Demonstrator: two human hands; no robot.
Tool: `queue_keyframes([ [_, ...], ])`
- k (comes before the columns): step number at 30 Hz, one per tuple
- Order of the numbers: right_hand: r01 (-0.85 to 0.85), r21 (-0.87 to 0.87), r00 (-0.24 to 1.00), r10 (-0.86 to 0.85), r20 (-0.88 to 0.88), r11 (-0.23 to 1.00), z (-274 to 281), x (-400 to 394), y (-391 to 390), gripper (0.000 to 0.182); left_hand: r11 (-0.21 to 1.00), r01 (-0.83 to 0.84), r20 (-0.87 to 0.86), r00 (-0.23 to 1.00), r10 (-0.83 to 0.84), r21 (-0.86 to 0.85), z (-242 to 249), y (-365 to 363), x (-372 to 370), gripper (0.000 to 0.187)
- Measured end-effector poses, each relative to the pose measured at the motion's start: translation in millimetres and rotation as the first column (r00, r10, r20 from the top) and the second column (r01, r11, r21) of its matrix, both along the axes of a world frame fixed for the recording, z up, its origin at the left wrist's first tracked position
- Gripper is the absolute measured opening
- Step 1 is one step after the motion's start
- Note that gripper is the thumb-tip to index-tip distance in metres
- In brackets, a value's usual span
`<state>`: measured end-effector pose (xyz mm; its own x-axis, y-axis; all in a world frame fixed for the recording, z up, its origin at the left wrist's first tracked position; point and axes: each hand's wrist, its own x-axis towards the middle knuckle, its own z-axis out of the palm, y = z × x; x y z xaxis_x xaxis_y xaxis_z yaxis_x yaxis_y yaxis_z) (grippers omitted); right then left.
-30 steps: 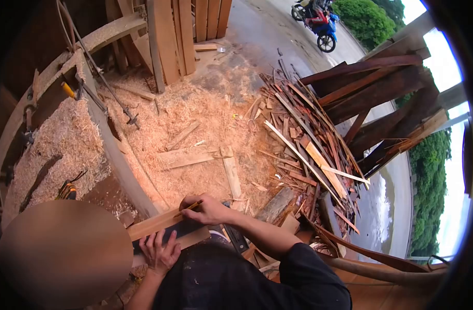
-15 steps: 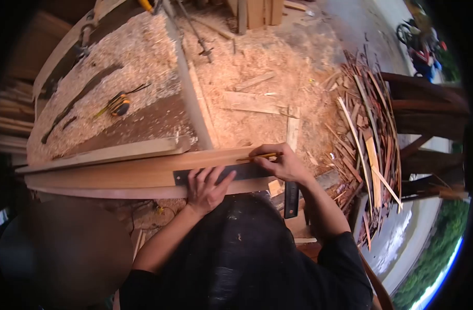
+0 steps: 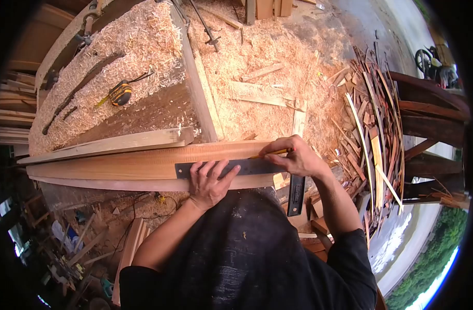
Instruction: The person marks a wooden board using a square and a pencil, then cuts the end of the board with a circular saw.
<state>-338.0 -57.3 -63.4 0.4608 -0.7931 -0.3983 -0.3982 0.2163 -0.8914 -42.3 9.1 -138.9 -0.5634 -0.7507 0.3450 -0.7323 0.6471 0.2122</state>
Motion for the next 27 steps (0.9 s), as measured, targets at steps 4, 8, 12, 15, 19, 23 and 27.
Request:
queue_keyframes([
  [4,-0.034,-0.174,0.999,0.039,0.022,0.984,-7,1,-2,0.019,1.0,0.001,-0.001,1.0,-0.001,-0.004,2,-1,-2,0.035],
  [8,-0.054,-0.157,0.998,0.059,0.024,0.986,-8,0,-6,0.02,1.0,0.007,0.005,1.0,-0.007,-0.005,2,-1,-3,0.035],
  [12,-0.054,-0.135,0.999,0.054,-0.005,0.989,-1,-21,-6,0.02,1.0,0.005,0.021,1.0,-0.005,0.008,2,-1,-1,0.034],
  [15,-0.036,-0.116,0.999,0.033,-0.023,0.993,-4,-36,-5,0.018,1.0,0.009,0.006,1.0,-0.009,0.01,3,-2,-1,0.034],
  [19,-0.033,-0.097,0.999,0.03,-0.026,0.995,-4,-46,-3,0.019,1.0,0.014,0.01,1.0,-0.014,0.004,3,-2,-2,0.034],
  [23,-0.007,-0.055,0.999,0.005,-0.035,0.998,1,-50,-3,0.019,1.0,0.021,0.005,1.0,-0.021,0.012,5,-3,-2,0.034],
  [27,-0.008,-0.095,0.999,0.004,-0.044,0.995,2,-52,-3,0.019,1.0,0.018,-0.001,1.0,-0.018,0.018,5,-4,-3,0.035],
])
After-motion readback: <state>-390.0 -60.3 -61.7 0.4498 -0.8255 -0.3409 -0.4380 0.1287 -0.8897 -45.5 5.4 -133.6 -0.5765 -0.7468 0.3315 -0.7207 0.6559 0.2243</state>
